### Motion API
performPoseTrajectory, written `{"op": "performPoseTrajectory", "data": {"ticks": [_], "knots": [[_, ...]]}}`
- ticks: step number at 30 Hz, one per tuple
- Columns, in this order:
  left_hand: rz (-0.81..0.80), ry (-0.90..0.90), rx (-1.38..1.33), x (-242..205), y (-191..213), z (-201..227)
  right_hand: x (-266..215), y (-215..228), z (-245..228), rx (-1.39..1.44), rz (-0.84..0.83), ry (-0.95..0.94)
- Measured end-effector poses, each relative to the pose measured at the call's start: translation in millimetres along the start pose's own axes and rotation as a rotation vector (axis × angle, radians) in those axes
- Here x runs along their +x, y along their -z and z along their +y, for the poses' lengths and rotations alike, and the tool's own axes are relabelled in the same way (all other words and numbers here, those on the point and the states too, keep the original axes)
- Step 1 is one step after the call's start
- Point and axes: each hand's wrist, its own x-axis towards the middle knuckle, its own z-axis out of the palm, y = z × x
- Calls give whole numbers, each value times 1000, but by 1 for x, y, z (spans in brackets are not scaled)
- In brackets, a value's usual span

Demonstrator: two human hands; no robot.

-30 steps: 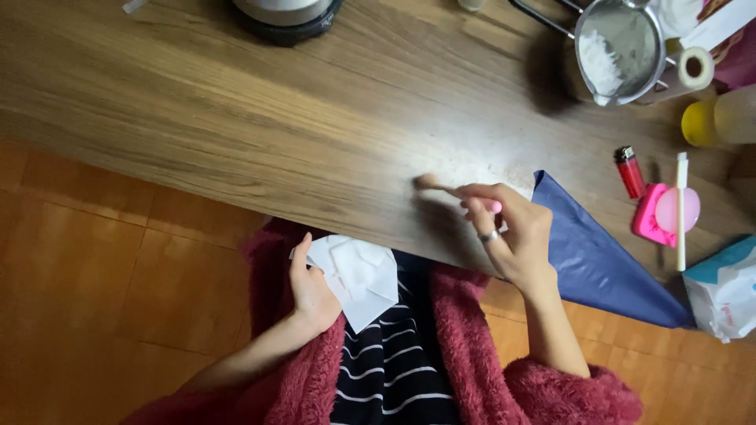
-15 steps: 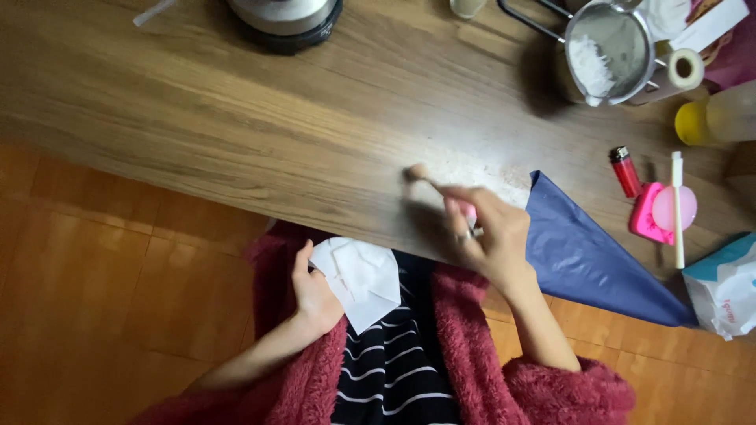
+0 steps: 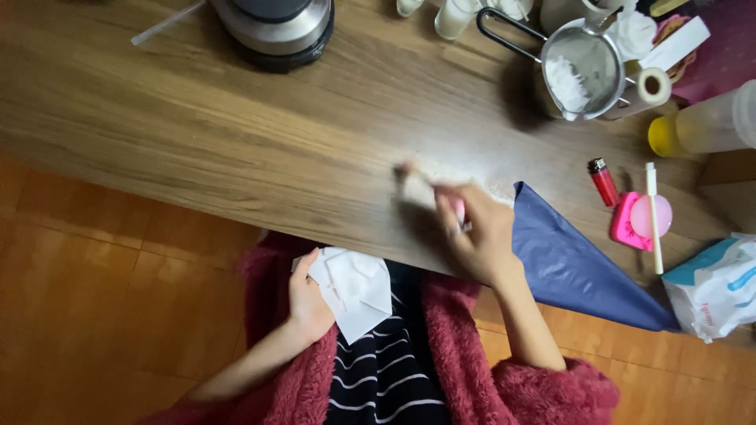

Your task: Cleaning a workspace table by wiping it with a tissue and sweeping away debris with a small brush.

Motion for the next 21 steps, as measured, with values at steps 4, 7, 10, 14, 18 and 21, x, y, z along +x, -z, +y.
{"op": "performPoseTrajectory", "data": {"ticks": [4, 7, 10, 14, 18, 21], "knots": [[-6, 11, 23, -9, -7, 2, 4, -24, 0, 26, -25, -48], [-26, 21, 25, -14, -12, 3, -16, -44, -12, 52, -102, 81], [-29, 47, 42, -12, -8, 1, -49, -56, -19, 88, -134, 253], [-1, 81, 85, -36, -31, 5, -47, -21, -36, 132, -91, 398], [1, 40, 72, -12, -11, 2, -57, 32, 26, -129, -17, 206], [-2, 43, 87, -11, -10, -3, -58, 58, 41, -262, 143, -152]]}}
